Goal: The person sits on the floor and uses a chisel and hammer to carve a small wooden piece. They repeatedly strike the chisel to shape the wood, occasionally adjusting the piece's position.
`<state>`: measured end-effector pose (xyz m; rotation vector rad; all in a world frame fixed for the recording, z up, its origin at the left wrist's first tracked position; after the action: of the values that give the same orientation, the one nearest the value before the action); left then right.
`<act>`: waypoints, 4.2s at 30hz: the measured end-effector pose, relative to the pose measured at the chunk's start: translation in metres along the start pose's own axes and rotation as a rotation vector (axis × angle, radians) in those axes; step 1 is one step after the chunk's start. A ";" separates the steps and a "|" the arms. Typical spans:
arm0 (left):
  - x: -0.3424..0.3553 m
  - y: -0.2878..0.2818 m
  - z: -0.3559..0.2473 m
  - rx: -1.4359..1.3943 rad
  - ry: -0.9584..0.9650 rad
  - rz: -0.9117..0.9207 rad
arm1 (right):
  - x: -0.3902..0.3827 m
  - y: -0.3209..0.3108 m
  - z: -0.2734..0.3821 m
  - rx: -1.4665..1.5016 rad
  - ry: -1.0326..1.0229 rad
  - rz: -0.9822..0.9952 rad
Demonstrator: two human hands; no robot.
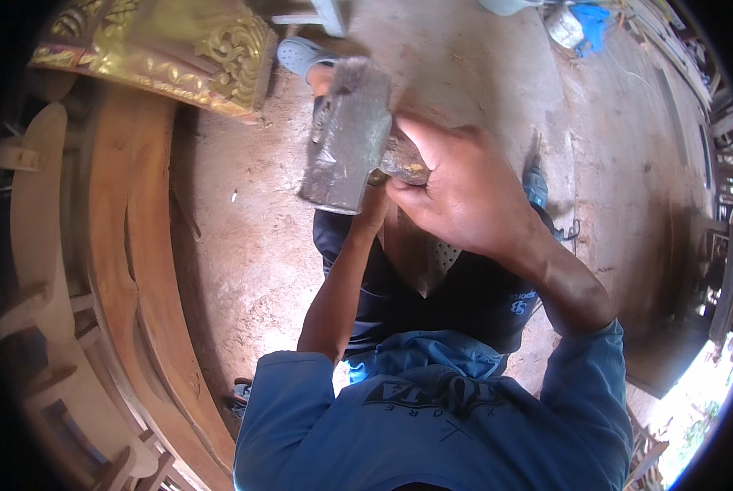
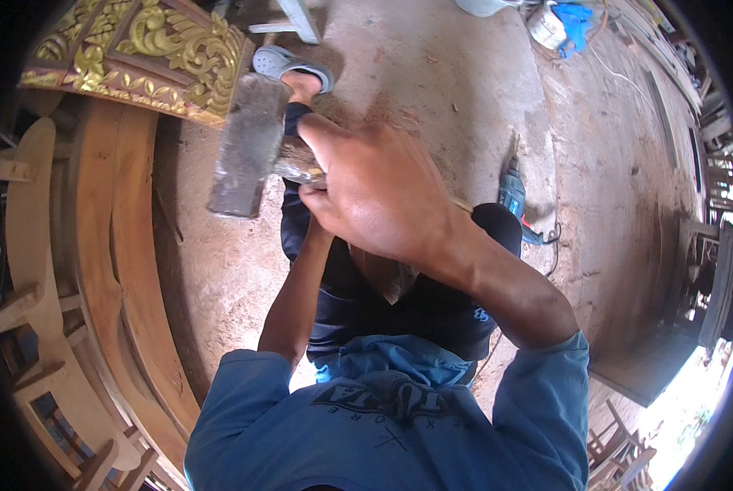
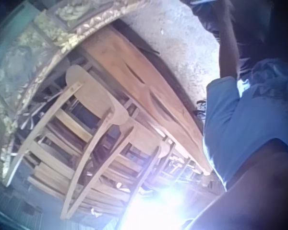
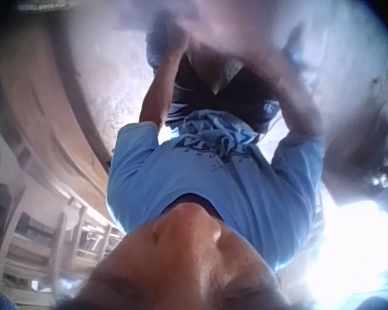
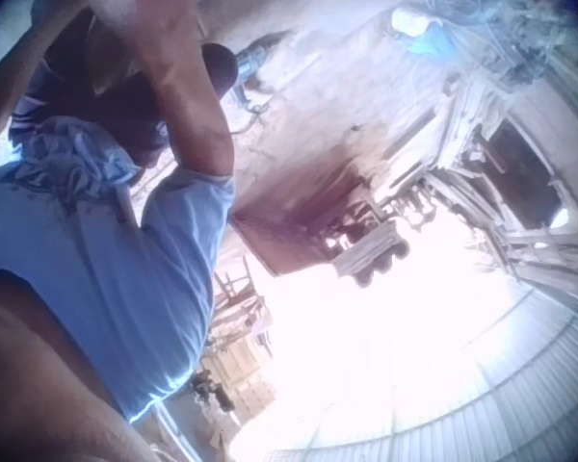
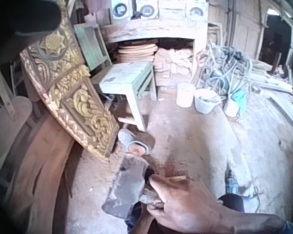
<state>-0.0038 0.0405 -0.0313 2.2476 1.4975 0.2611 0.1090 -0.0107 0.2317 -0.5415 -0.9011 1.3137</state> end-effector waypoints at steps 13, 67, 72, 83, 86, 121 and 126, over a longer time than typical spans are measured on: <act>0.003 -0.011 0.027 0.068 0.041 0.039 | -0.032 0.007 -0.035 0.017 0.166 -0.023; 0.046 0.017 0.020 0.404 -0.143 0.075 | -0.097 -0.001 -0.080 -0.098 0.521 0.238; 0.141 0.028 0.047 0.194 -0.436 -0.049 | -0.171 -0.045 -0.086 -0.097 0.966 0.180; -0.012 0.024 -0.055 0.182 0.183 -0.045 | -0.247 -0.012 -0.131 0.058 1.239 -0.011; 0.002 0.026 -0.092 -0.284 0.263 -0.109 | -0.232 -0.016 -0.133 0.026 1.206 0.035; 0.108 0.008 -0.033 -0.097 -0.010 -0.076 | -0.240 -0.008 -0.134 -0.088 1.150 0.006; 0.109 0.008 -0.037 -0.161 -0.018 -0.106 | -0.236 -0.008 -0.132 -0.102 1.137 0.046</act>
<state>0.0327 0.1465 -0.0034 2.0331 1.5240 0.3173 0.2195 -0.2219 0.1036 -1.2144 -0.0009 0.7772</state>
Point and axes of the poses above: each hand's wrist, its own x-axis towards the middle knuckle, its own y-axis out of the palm, z = x × y, the point moved 5 cm from there along x, towards the middle knuckle, and after that the axes turned 9 degrees about -x, right-handed, at the moved point
